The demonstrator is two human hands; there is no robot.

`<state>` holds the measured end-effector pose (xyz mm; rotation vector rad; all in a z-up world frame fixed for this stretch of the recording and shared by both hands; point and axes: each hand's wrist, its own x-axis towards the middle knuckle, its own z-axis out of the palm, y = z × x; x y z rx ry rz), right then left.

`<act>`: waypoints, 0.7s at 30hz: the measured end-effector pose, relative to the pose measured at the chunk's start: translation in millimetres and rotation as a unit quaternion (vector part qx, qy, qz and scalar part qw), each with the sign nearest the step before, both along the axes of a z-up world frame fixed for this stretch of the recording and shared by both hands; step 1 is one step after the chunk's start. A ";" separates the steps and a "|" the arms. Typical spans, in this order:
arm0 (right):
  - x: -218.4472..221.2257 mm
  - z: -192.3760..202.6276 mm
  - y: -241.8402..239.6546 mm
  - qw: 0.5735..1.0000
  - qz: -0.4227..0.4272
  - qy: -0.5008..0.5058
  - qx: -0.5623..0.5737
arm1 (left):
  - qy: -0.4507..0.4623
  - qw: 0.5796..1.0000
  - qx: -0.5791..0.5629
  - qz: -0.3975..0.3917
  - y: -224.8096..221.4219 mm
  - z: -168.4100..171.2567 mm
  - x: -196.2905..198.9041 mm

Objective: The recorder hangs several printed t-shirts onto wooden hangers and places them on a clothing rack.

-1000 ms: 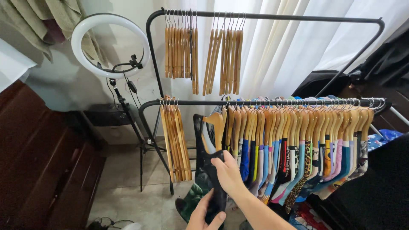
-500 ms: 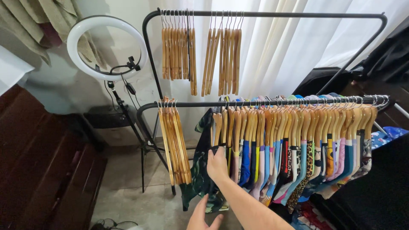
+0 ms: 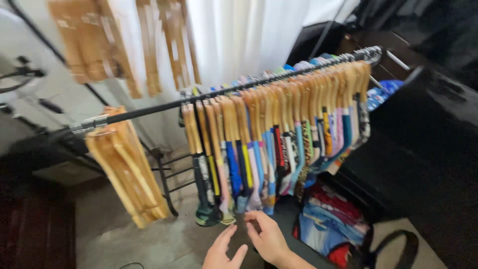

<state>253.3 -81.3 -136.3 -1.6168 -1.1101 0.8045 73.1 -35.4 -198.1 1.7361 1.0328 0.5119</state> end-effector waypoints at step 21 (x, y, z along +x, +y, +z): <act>320.4 -218.1 -167.4 0.882 -0.135 -0.189 -0.409 | 0.126 0.940 -0.130 -0.288 -53.0 -24.8 266.3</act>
